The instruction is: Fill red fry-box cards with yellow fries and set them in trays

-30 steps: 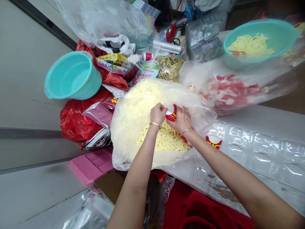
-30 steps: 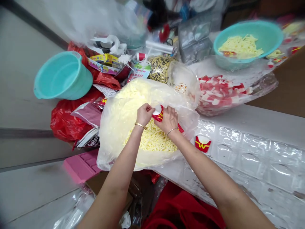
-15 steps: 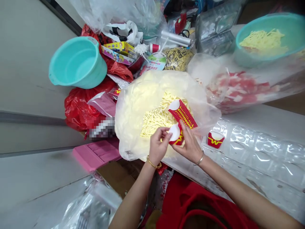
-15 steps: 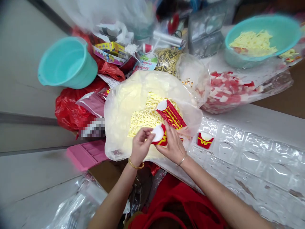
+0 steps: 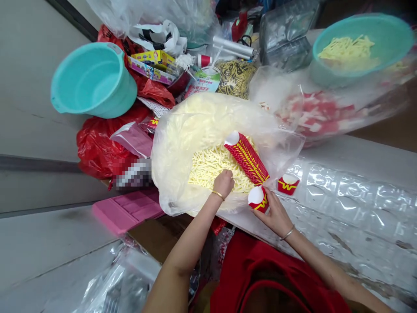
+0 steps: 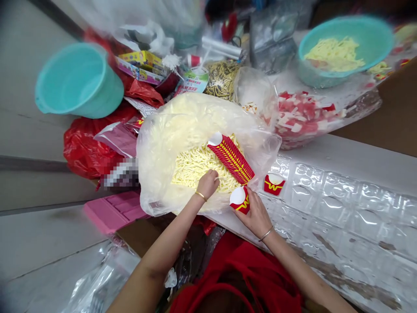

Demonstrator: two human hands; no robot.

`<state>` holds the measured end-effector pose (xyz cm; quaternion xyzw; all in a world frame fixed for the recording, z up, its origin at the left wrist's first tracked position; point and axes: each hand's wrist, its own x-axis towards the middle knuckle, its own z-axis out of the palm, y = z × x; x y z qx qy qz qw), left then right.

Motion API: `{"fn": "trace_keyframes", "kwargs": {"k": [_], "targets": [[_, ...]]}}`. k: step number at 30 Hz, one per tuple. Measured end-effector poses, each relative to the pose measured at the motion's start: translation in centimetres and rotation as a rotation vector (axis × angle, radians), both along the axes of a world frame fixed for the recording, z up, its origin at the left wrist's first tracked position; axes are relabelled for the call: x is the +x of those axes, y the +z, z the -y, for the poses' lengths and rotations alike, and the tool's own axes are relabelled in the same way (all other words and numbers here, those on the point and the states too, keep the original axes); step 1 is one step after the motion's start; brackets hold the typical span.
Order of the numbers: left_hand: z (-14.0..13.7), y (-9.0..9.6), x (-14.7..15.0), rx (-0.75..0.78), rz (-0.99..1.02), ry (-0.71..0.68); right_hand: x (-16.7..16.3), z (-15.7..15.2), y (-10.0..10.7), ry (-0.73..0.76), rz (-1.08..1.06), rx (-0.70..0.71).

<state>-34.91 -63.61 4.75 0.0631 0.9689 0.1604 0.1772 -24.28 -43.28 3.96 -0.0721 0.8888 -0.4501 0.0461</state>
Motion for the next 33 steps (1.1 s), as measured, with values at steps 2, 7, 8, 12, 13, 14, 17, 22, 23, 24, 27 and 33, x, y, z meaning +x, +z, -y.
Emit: {"fn": "trace_keyframes", "kwargs": {"k": [2, 7, 8, 12, 13, 14, 17, 22, 23, 24, 27, 33], "targets": [[1.1, 0.1, 0.2, 0.217, 0.019, 0.174, -0.7, 0.2, 0.0, 0.003, 0.000, -0.020], [2.3, 2.1, 1.0, 0.851, 0.230, 0.650, -2.5, 1.7, -0.4, 0.011, -0.014, -0.004], [2.2, 2.8, 1.2, 0.951, 0.279, 0.710, -2.9, 2.1, -0.4, 0.013, -0.021, 0.008], [1.1, 4.9, 2.2, 1.137, 0.470, 0.753, -4.3, 4.2, -0.3, 0.013, -0.047, 0.043], [0.9, 5.2, 2.4, 1.105, 0.481, 0.725, -4.5, 4.7, -0.2, 0.017, -0.052, 0.047], [0.7, 5.4, 2.5, 1.042, 0.458, 0.680, -4.7, 5.0, -0.1, 0.025, -0.059, 0.050], [0.1, 5.6, 3.0, 0.706, 0.196, 0.446, -4.6, 5.5, 0.3, 0.079, -0.091, 0.048], [-0.7, 6.1, 4.0, 0.373, -0.086, 0.170, -3.9, 5.1, 0.0, 0.111, -0.105, 0.028], [-0.9, 6.1, 4.2, 0.388, -0.097, 0.157, -3.8, 5.0, -0.2, 0.099, -0.100, 0.024], [-1.1, 6.1, 4.5, 0.402, -0.104, 0.147, -3.6, 4.8, -0.3, 0.090, -0.098, 0.023], [-2.0, 6.0, 5.2, 0.326, -0.082, 0.063, -3.4, 4.5, -0.8, 0.115, -0.124, 0.017], [-1.7, 5.8, 4.3, 0.303, 0.078, -0.079, -2.9, 3.8, -1.7, 0.118, -0.148, -0.021]]}}
